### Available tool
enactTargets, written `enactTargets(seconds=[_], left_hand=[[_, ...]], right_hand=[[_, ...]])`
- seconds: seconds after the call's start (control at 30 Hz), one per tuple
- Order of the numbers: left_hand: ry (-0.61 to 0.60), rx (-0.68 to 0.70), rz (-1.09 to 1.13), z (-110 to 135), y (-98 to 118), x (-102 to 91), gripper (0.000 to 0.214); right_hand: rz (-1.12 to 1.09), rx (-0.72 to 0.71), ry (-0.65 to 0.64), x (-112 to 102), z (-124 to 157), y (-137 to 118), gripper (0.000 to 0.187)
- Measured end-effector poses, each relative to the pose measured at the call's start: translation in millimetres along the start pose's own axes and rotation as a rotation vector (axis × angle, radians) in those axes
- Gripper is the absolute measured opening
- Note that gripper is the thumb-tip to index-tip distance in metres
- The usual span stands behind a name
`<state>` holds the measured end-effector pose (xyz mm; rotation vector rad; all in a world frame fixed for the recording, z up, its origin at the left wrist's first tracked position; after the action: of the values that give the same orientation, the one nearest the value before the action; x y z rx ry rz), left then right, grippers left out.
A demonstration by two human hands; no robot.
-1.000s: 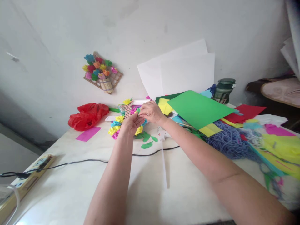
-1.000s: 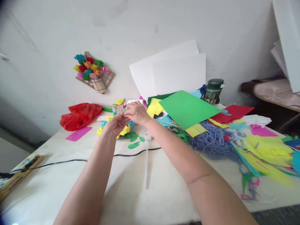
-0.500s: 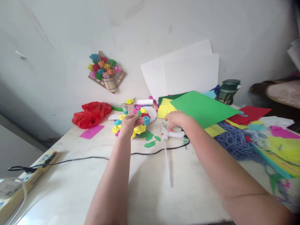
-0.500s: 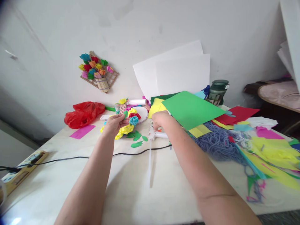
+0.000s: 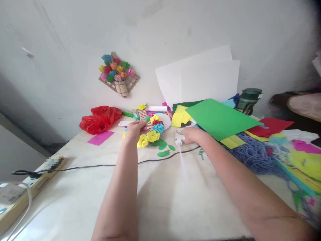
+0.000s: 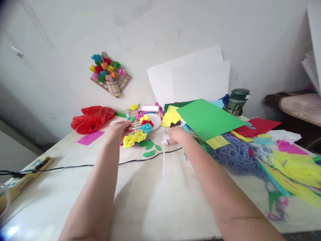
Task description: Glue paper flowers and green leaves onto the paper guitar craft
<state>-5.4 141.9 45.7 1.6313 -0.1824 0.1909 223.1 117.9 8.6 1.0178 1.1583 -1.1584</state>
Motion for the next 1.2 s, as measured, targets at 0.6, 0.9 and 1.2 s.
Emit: enactTargets(seconds=[0.6, 0.9, 1.2], left_hand=[[-0.061, -0.107, -0.175, 4.1, -3.9, -1.1, 0.008], [-0.074, -0.117, -0.194, 5.4, -4.9, 0.1, 0.011], [-0.103, -0.119, -0.235, 3.8, -5.2, 3.5, 0.014]], right_hand=[[-1.227, -0.267, 0.291, -56.5, 22.0, -9.1, 0.011], [-1.269, -0.335, 0.219, -51.6, 21.1, -23.0, 0.014], [-1.263, -0.275, 0.200, -49.8, 23.7, -28.4, 0.015]])
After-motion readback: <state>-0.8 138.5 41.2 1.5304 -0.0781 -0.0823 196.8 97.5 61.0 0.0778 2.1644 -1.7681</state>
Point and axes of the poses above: each hand's wrist, its own z-axis away from the middle knuckle, its own x-axis out of the palm, y = z × x, the point moved 9 cm from there along -z, towards the middle knuckle
